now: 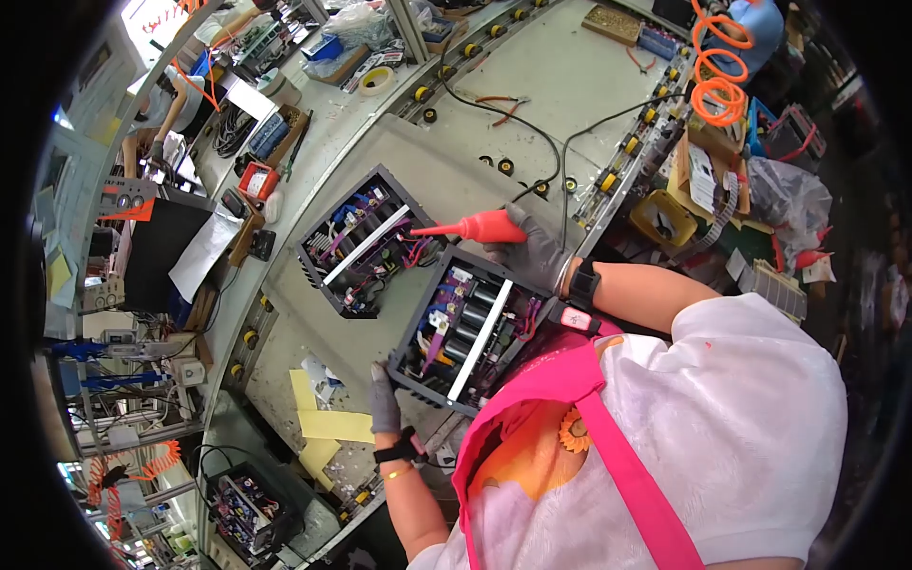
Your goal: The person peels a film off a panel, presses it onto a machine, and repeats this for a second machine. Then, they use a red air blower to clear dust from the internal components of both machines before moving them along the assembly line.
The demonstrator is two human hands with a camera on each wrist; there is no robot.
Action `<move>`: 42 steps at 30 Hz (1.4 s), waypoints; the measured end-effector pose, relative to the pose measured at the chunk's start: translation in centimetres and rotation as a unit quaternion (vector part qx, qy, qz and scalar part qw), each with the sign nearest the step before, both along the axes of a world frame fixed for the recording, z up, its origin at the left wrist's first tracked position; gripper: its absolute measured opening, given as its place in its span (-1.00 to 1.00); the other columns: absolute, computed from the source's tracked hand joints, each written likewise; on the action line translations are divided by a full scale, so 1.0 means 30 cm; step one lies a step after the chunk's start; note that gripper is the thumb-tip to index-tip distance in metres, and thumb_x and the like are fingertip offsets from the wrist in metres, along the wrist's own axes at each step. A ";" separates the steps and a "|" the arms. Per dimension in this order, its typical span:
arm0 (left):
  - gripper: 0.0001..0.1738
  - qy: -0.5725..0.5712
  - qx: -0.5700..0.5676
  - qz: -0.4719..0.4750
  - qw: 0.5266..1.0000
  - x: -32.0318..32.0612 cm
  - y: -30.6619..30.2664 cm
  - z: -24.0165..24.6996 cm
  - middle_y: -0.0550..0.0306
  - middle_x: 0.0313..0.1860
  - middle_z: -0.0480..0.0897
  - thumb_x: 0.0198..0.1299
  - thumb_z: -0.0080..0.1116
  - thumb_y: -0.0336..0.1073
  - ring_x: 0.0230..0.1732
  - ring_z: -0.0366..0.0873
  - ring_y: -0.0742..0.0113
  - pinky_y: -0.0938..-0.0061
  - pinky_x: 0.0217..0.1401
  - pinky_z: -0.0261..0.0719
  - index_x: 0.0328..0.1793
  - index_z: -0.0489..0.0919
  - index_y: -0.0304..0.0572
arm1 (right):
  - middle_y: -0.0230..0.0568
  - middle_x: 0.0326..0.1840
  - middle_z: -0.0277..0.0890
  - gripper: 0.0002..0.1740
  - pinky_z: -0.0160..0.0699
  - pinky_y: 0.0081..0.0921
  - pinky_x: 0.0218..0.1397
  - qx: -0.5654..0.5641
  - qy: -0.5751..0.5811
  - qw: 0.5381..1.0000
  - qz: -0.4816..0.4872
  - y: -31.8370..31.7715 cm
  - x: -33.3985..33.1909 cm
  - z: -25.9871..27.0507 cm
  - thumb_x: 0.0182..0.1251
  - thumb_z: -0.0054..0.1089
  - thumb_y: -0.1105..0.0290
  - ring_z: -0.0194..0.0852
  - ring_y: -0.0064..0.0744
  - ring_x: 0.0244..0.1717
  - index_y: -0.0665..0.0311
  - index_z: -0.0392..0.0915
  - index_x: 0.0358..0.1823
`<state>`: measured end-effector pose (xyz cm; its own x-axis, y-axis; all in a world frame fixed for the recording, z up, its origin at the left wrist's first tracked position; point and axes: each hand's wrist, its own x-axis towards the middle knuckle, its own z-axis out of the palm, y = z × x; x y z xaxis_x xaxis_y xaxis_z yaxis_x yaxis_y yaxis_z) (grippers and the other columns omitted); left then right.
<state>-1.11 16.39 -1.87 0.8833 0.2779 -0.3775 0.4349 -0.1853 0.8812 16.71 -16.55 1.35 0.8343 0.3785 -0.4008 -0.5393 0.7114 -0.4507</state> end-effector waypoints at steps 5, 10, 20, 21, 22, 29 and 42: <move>-0.48 -0.030 -0.129 0.092 0.987 0.063 0.169 0.134 0.00 0.00 0.58 0.29 0.03 0.02 -0.07 0.57 0.24 0.40 -0.03 0.53 0.18 0.45 -0.24 | -0.25 -0.21 0.49 -0.40 0.49 -0.46 -0.19 0.005 -0.017 0.998 0.067 0.033 -0.031 0.051 0.22 0.09 -0.20 0.46 -0.42 -0.34 0.21 0.43 -0.04; -0.27 -0.067 0.109 0.054 0.990 0.247 0.233 0.022 -0.08 0.18 0.46 -0.02 0.34 -0.27 0.05 0.50 0.23 0.45 -0.07 0.52 0.29 0.32 -0.31 | -0.25 -0.27 0.50 -0.33 0.46 -0.49 -0.19 0.020 -0.035 0.996 0.078 0.037 -0.050 0.049 0.23 0.03 -0.24 0.46 -0.46 -0.33 0.28 0.44 -0.02; -0.61 0.060 0.146 0.020 0.987 0.453 0.240 -0.187 0.24 -0.36 0.61 -0.15 0.39 -0.28 -0.43 0.50 0.39 0.45 -0.37 0.47 -0.13 0.60 -0.19 | -0.21 -0.30 0.52 -0.25 0.54 -0.42 -0.22 0.049 -0.029 0.994 0.088 -0.056 -0.053 0.023 0.12 0.13 -0.30 0.50 -0.41 -0.37 0.29 0.44 -0.03; -0.59 0.075 0.167 0.012 0.983 0.459 0.242 -0.183 0.23 -0.34 0.62 -0.13 0.37 -0.27 -0.45 0.50 0.37 0.44 -0.36 0.47 -0.10 0.59 -0.20 | -0.21 -0.29 0.53 -0.25 0.54 -0.41 -0.23 0.034 -0.036 0.996 0.075 -0.066 -0.052 0.032 0.11 0.13 -0.31 0.50 -0.41 -0.37 0.29 0.44 -0.04; -0.61 0.087 0.180 0.007 0.980 0.460 0.242 -0.179 0.21 -0.31 0.61 -0.12 0.34 -0.27 -0.41 0.51 0.36 0.43 -0.32 0.49 -0.11 0.59 -0.21 | -0.22 -0.29 0.53 -0.25 0.55 -0.40 -0.25 0.019 -0.041 0.997 0.062 -0.080 -0.050 0.041 0.10 0.14 -0.31 0.50 -0.41 -0.38 0.29 0.45 -0.05; -0.59 0.027 0.143 -0.045 0.988 0.465 0.127 -0.014 0.14 -0.25 0.61 -0.11 0.29 -0.29 -0.30 0.55 0.29 0.42 -0.19 0.51 -0.09 0.56 -0.26 | -0.19 -0.24 0.52 -0.38 0.55 -0.38 -0.26 -0.001 -0.147 0.989 -0.005 -0.192 0.038 0.092 0.24 0.07 -0.18 0.53 -0.39 -0.30 0.29 0.43 -0.03; -0.50 -0.004 -0.060 0.134 0.989 0.509 -0.089 0.201 0.06 -0.23 0.63 0.19 0.06 0.07 -0.28 0.62 0.24 0.41 -0.42 0.61 0.02 0.50 -0.21 | -0.27 -0.07 0.43 -0.48 0.45 -0.51 0.02 -0.273 -0.378 0.875 -0.128 0.014 0.209 0.186 0.04 0.42 0.38 0.40 -0.52 -0.04 0.22 0.32 -0.01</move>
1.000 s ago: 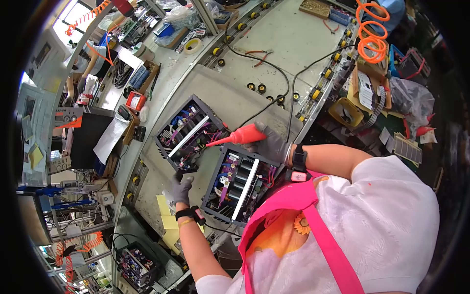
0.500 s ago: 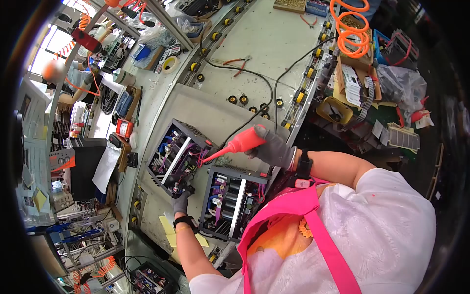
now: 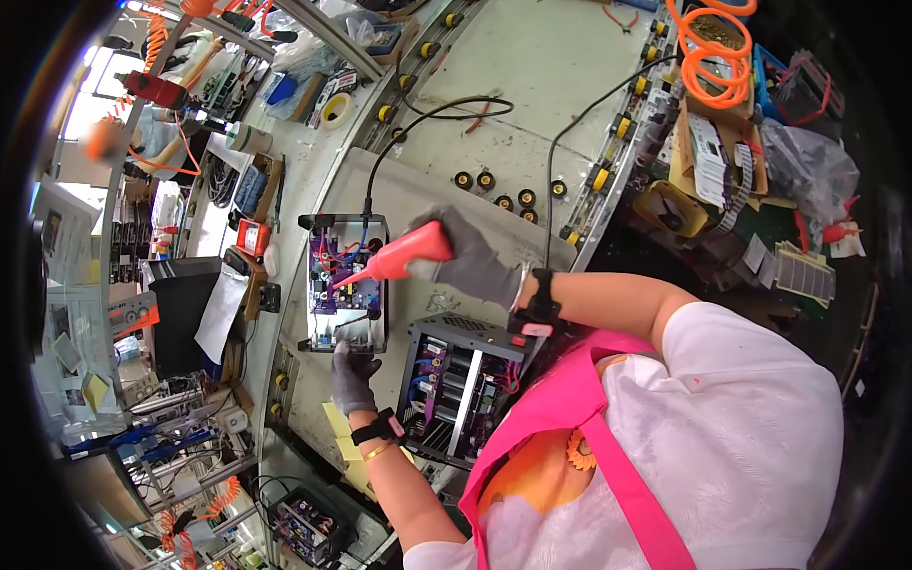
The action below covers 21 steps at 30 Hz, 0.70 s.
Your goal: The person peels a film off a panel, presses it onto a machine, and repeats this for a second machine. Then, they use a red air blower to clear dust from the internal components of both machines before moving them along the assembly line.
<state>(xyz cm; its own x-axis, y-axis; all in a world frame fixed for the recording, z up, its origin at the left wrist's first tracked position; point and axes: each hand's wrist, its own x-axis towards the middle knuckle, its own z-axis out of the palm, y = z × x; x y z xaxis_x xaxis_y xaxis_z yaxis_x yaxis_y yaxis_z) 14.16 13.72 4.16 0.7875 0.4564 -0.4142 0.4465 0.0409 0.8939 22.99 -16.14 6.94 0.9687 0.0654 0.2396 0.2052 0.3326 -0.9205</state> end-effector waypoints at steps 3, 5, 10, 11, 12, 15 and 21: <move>-0.47 -0.024 -0.040 0.002 0.999 -0.006 -0.016 -0.002 0.04 -0.26 0.60 0.24 0.07 0.07 -0.37 0.62 0.28 0.44 -0.43 0.66 0.05 0.44 -0.29 | -0.23 -0.09 0.49 -0.47 0.50 -0.44 0.00 -0.015 -0.041 0.999 0.015 0.085 0.007 0.010 0.00 0.44 0.37 0.50 -0.40 -0.09 0.22 0.34 -0.03; -0.40 -0.011 -0.001 -0.003 1.000 -0.016 -0.032 0.004 0.03 -0.21 0.60 0.24 0.08 0.12 -0.34 0.62 0.27 0.43 -0.40 0.67 0.11 0.41 -0.30 | -0.20 -0.12 0.51 -0.47 0.52 -0.42 -0.02 -0.072 -0.082 0.994 0.023 0.113 0.004 0.033 -0.03 0.44 0.38 0.54 -0.32 -0.12 0.21 0.35 -0.04; -0.32 -0.010 -0.004 -0.007 1.000 -0.024 -0.023 -0.007 0.00 -0.11 0.59 0.20 0.11 0.17 -0.22 0.62 0.23 0.41 -0.33 0.68 0.18 0.36 -0.28 | -0.15 -0.15 0.51 -0.44 0.55 -0.39 -0.04 -0.124 -0.166 0.976 0.067 0.191 0.024 0.008 -0.11 0.48 0.35 0.56 -0.16 -0.13 0.20 0.37 -0.06; -0.31 -0.021 -0.017 -0.004 1.000 -0.024 -0.021 -0.013 0.00 -0.08 0.57 0.20 0.11 0.18 -0.19 0.61 0.21 0.40 -0.31 0.67 0.19 0.36 -0.27 | -0.15 -0.17 0.52 -0.45 0.55 -0.37 -0.05 -0.130 -0.185 0.971 0.073 0.208 0.035 -0.008 -0.10 0.47 0.34 0.57 -0.14 -0.14 0.19 0.37 -0.07; -0.30 -0.031 -0.030 -0.002 0.999 -0.026 -0.019 -0.019 -0.01 -0.05 0.56 0.19 0.11 0.18 -0.16 0.60 0.20 0.39 -0.30 0.67 0.20 0.35 -0.26 | -0.15 -0.18 0.52 -0.45 0.55 -0.37 -0.05 -0.129 -0.189 0.971 0.073 0.221 0.042 -0.007 -0.10 0.47 0.33 0.57 -0.14 -0.14 0.19 0.37 -0.07; -0.29 -0.032 -0.030 -0.001 0.999 -0.024 -0.021 -0.017 -0.02 0.02 0.52 0.18 0.11 0.20 -0.09 0.57 0.17 0.35 -0.25 0.66 0.22 0.34 -0.23 | -0.16 -0.20 0.53 -0.49 0.56 -0.34 -0.08 -0.107 -0.195 0.972 0.080 0.265 0.059 -0.005 -0.09 0.44 0.33 0.57 -0.13 -0.17 0.19 0.37 -0.10; -0.17 -0.039 -0.006 -0.008 0.999 -0.027 -0.042 0.002 -0.15 0.10 0.48 0.17 0.08 0.26 -0.04 0.56 0.07 0.28 -0.15 0.67 0.28 0.32 -0.35 | -0.16 -0.25 0.53 -0.55 0.55 -0.30 -0.14 -0.098 -0.210 0.968 0.100 0.320 0.096 -0.059 -0.11 0.39 0.39 0.56 -0.07 -0.21 0.20 0.40 -0.15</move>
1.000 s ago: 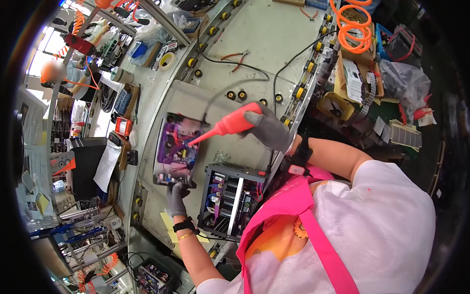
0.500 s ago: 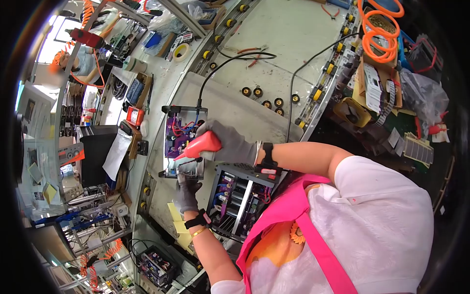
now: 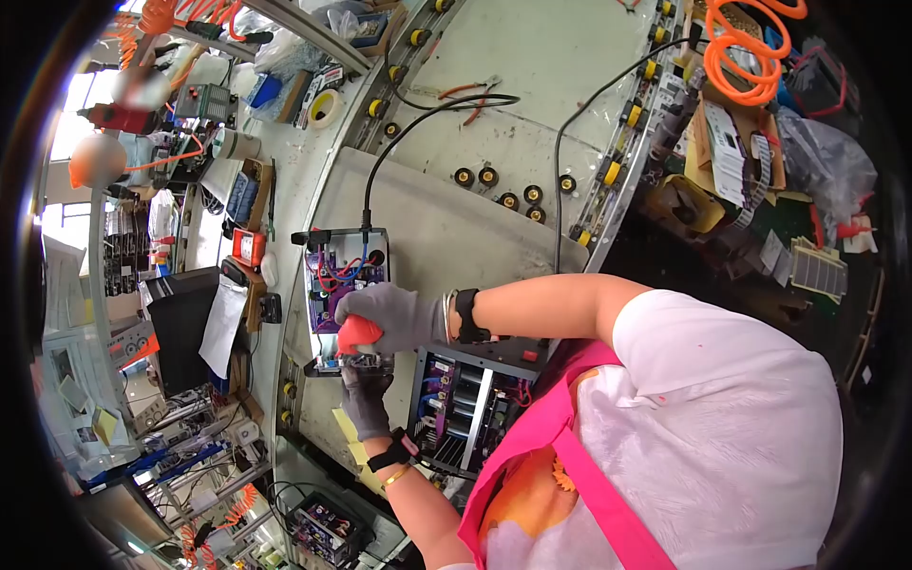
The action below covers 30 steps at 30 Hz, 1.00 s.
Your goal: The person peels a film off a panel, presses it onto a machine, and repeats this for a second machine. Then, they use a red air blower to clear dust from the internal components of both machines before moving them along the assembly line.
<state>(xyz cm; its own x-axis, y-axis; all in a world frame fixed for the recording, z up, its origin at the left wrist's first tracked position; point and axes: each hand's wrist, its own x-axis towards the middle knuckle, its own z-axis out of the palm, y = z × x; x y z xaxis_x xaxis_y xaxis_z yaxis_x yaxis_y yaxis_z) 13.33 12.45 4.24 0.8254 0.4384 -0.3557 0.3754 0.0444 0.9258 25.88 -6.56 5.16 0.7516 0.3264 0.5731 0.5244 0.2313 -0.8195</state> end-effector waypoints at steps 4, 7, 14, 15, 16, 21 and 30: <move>-0.25 -0.011 -0.007 -0.029 1.000 -0.011 -0.001 -0.012 -0.09 0.01 0.53 0.20 0.08 0.20 -0.09 0.59 0.12 0.35 -0.18 0.67 0.23 0.35 -0.34 | -0.11 -0.29 0.52 -0.57 0.55 -0.30 -0.19 -0.030 -0.009 0.999 0.015 -0.007 0.027 0.026 -0.12 0.35 0.42 0.55 -0.04 -0.26 0.24 0.39 -0.17; -0.32 0.011 0.028 -0.041 0.999 -0.020 -0.024 0.006 -0.02 -0.08 0.57 0.24 0.06 0.16 -0.17 0.60 0.22 0.40 -0.21 0.66 0.21 0.37 -0.30 | -0.07 -0.35 0.50 -0.60 0.55 -0.31 -0.23 -0.030 -0.008 0.998 0.047 0.007 0.045 0.030 -0.09 0.32 0.41 0.55 -0.01 -0.31 0.28 0.37 -0.19; -0.38 0.023 0.062 -0.043 0.997 -0.035 -0.028 -0.014 0.03 -0.17 0.60 0.26 0.04 0.13 -0.28 0.61 0.29 0.44 -0.25 0.65 0.19 0.36 -0.25 | -0.04 -0.43 0.50 -0.64 0.52 -0.27 -0.31 -0.060 -0.035 0.996 0.059 0.001 0.050 0.066 -0.05 0.33 0.36 0.55 0.00 -0.37 0.32 0.37 -0.27; -0.37 0.028 0.053 -0.048 0.997 -0.036 -0.029 -0.007 0.03 -0.13 0.58 0.26 0.06 0.12 -0.25 0.61 0.30 0.45 -0.24 0.66 0.20 0.36 -0.27 | -0.04 -0.44 0.50 -0.64 0.52 -0.27 -0.31 -0.067 -0.027 0.995 0.066 0.001 0.048 0.066 -0.04 0.33 0.35 0.56 0.00 -0.37 0.32 0.37 -0.28; -0.36 0.033 0.044 -0.052 0.997 -0.036 -0.032 0.002 0.02 -0.08 0.57 0.25 0.08 0.11 -0.22 0.60 0.31 0.47 -0.23 0.66 0.21 0.36 -0.30 | -0.03 -0.44 0.50 -0.64 0.52 -0.27 -0.32 -0.075 -0.018 0.994 0.074 0.000 0.046 0.068 -0.04 0.34 0.35 0.56 0.00 -0.37 0.32 0.38 -0.29; -0.38 0.043 0.037 -0.050 0.997 -0.038 -0.050 0.013 0.03 -0.07 0.55 0.24 0.11 0.07 -0.22 0.60 0.32 0.49 -0.24 0.65 0.19 0.38 -0.33 | -0.03 -0.42 0.52 -0.61 0.55 -0.28 -0.28 -0.108 -0.057 0.991 0.062 -0.029 0.047 0.120 -0.04 0.35 0.34 0.58 -0.01 -0.35 0.29 0.41 -0.20; -0.48 0.027 0.038 -0.067 0.997 -0.038 -0.087 0.021 0.09 -0.15 0.56 0.23 0.17 -0.01 -0.21 0.56 0.38 0.52 -0.30 0.62 0.07 0.43 -0.31 | -0.19 -0.12 0.53 -0.52 0.51 -0.41 -0.01 -0.015 0.085 0.996 -0.025 -0.233 0.090 0.139 -0.08 0.38 0.43 0.55 -0.31 -0.10 0.23 0.39 -0.08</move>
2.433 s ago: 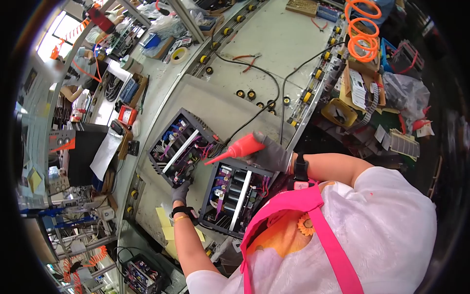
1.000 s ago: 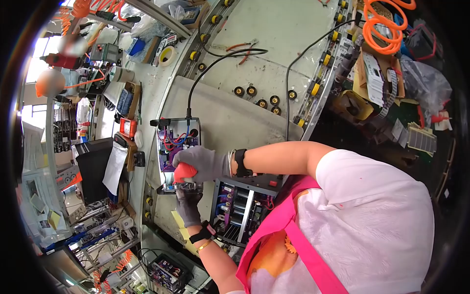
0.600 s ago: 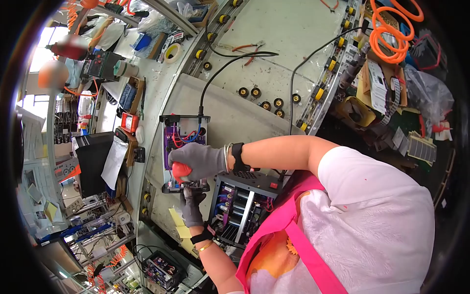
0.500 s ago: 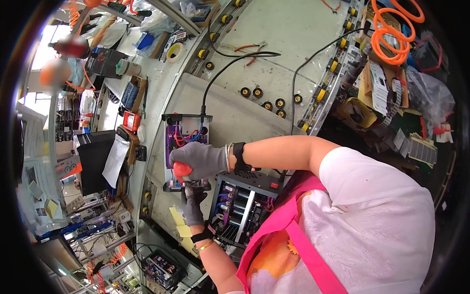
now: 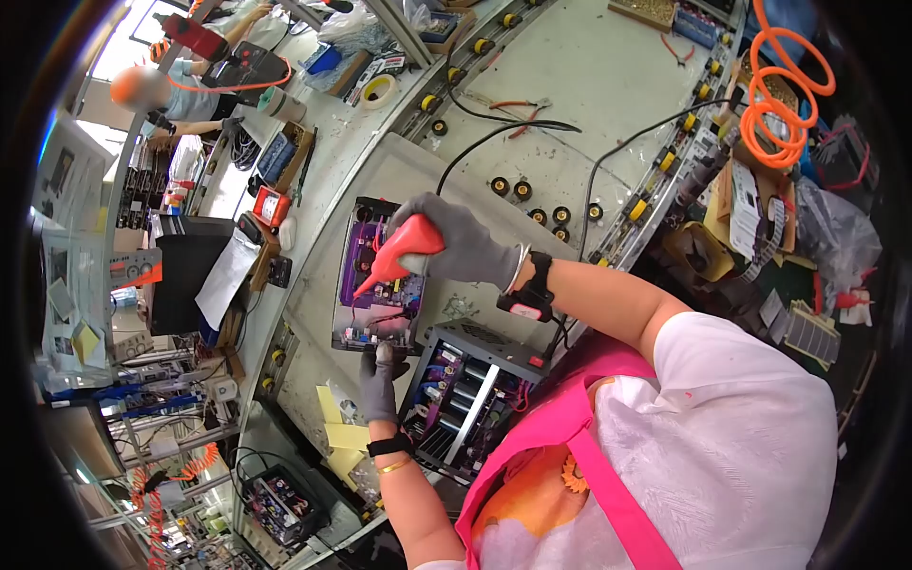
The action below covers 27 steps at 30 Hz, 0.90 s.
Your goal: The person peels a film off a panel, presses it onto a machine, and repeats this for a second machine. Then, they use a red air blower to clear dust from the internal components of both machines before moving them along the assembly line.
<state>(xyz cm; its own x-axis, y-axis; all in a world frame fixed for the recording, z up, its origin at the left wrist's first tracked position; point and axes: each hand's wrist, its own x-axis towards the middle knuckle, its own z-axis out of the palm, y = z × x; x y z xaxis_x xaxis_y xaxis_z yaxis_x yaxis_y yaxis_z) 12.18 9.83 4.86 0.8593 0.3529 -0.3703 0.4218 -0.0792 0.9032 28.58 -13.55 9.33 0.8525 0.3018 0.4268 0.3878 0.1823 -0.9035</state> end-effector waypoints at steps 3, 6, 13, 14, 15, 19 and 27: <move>-0.43 0.001 0.010 -0.011 1.000 0.001 0.015 -0.011 0.07 -0.15 0.57 0.22 0.15 0.07 -0.20 0.59 0.35 0.52 -0.28 0.62 0.08 0.42 -0.31 | -0.20 -0.07 0.53 -0.48 0.51 -0.40 0.02 -0.026 0.016 0.999 -0.030 0.012 -0.012 -0.038 -0.08 0.40 0.41 0.54 -0.33 -0.05 0.22 0.38 -0.05; -0.52 -0.013 -0.005 0.020 1.000 -0.001 0.015 -0.017 0.08 -0.20 0.56 0.22 0.18 -0.01 -0.25 0.57 0.36 0.50 -0.30 0.63 -0.01 0.42 -0.30 | -0.21 -0.08 0.52 -0.47 0.51 -0.41 0.02 -0.032 0.021 0.998 -0.046 0.027 -0.025 -0.066 -0.08 0.41 0.40 0.54 -0.34 -0.05 0.21 0.38 -0.04; -0.39 -0.044 0.035 0.034 0.998 0.009 0.056 -0.047 0.08 -0.23 0.57 0.15 0.17 0.19 -0.31 0.61 0.35 0.46 -0.28 0.67 -0.05 0.39 -0.25 | -0.20 -0.16 0.52 -0.48 0.54 -0.41 -0.03 -0.027 -0.015 0.999 0.015 0.043 -0.084 -0.073 -0.10 0.42 0.40 0.55 -0.32 -0.11 0.22 0.40 -0.06; -0.39 -0.047 0.033 0.037 0.998 0.008 0.058 -0.049 0.08 -0.23 0.57 0.15 0.17 0.19 -0.32 0.61 0.35 0.46 -0.29 0.67 -0.05 0.39 -0.24 | -0.20 -0.16 0.52 -0.48 0.54 -0.41 -0.03 -0.029 -0.025 0.999 0.017 0.052 -0.090 -0.073 -0.10 0.42 0.40 0.55 -0.32 -0.12 0.23 0.40 -0.06; -0.39 -0.050 0.032 0.041 0.997 0.010 0.055 -0.048 0.08 -0.24 0.57 0.15 0.17 0.19 -0.33 0.61 0.35 0.47 -0.29 0.66 -0.05 0.39 -0.24 | -0.20 -0.17 0.52 -0.48 0.54 -0.41 -0.03 -0.031 -0.036 0.999 0.020 0.061 -0.096 -0.072 -0.11 0.42 0.40 0.55 -0.31 -0.13 0.23 0.39 -0.07; -0.40 -0.044 0.026 0.041 0.998 0.014 0.068 -0.050 0.09 -0.24 0.58 0.15 0.17 0.19 -0.33 0.61 0.34 0.47 -0.30 0.66 -0.04 0.40 -0.24 | -0.18 -0.19 0.52 -0.49 0.55 -0.40 -0.07 -0.009 -0.043 0.998 0.040 0.083 -0.112 -0.051 -0.09 0.41 0.40 0.57 -0.26 -0.18 0.24 0.39 -0.08; -0.43 -0.041 0.007 0.056 0.998 0.016 0.061 -0.021 0.08 -0.22 0.54 0.15 0.20 0.12 -0.28 0.57 0.36 0.50 -0.33 0.65 -0.10 0.41 -0.30 | -0.16 -0.15 0.52 -0.48 0.56 -0.41 -0.09 -0.024 -0.085 0.995 0.053 0.131 -0.120 -0.080 -0.06 0.40 0.41 0.57 -0.27 -0.17 0.22 0.37 -0.03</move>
<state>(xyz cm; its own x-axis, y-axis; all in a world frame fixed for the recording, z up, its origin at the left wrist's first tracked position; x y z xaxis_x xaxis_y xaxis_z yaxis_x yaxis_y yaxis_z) 12.68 11.67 4.22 0.8411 0.4537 -0.2946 0.3534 -0.0485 0.9342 24.99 -9.61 6.92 0.7314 0.4102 0.5448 0.5169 0.1877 -0.8352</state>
